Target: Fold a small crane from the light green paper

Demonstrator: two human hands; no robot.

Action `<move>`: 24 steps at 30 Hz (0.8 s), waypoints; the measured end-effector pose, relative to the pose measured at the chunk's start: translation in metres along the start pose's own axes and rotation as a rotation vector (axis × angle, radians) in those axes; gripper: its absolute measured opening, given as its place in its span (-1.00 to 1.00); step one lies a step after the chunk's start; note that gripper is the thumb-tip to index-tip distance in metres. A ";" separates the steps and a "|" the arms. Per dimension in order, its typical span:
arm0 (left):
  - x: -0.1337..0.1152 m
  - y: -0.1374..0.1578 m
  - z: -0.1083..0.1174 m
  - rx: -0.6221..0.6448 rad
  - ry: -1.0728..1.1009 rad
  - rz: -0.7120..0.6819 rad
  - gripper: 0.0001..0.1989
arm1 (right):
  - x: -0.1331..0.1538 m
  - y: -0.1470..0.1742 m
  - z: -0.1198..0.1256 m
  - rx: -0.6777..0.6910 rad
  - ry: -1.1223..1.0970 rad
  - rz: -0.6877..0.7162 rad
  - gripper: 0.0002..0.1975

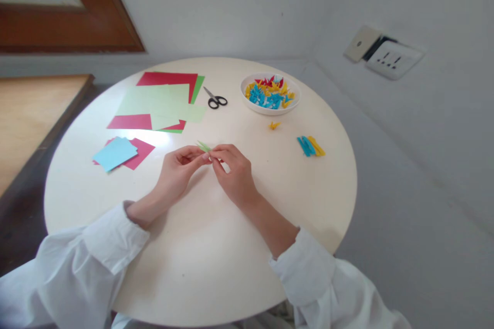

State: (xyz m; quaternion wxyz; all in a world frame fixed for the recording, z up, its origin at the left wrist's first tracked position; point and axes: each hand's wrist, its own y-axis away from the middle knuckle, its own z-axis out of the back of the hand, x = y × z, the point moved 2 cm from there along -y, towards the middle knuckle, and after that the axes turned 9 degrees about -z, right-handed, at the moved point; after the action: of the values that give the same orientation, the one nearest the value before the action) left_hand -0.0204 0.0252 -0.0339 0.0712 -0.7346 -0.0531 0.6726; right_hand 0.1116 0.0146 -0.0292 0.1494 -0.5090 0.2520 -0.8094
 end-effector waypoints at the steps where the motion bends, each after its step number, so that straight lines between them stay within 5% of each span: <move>1: 0.000 0.000 0.000 -0.006 0.001 0.004 -0.82 | 0.000 0.000 0.000 0.003 0.016 0.015 -0.85; 11: -0.002 -0.002 0.001 0.011 0.060 -0.039 -0.86 | 0.004 0.001 0.001 0.039 0.090 0.063 -0.86; 19: -0.008 -0.001 0.001 0.031 -0.038 -0.090 -0.87 | 0.005 -0.001 0.005 -0.083 0.065 -0.082 -0.93; 24: -0.009 -0.001 0.001 0.039 -0.085 -0.116 -0.86 | 0.001 -0.002 0.003 -0.032 -0.043 -0.116 -0.94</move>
State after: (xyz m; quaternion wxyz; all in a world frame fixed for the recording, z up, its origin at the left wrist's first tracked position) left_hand -0.0221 0.0246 -0.0250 0.1217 -0.6995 -0.0855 0.6990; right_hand 0.1137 0.0148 -0.0263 0.0994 -0.5425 0.2315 -0.8014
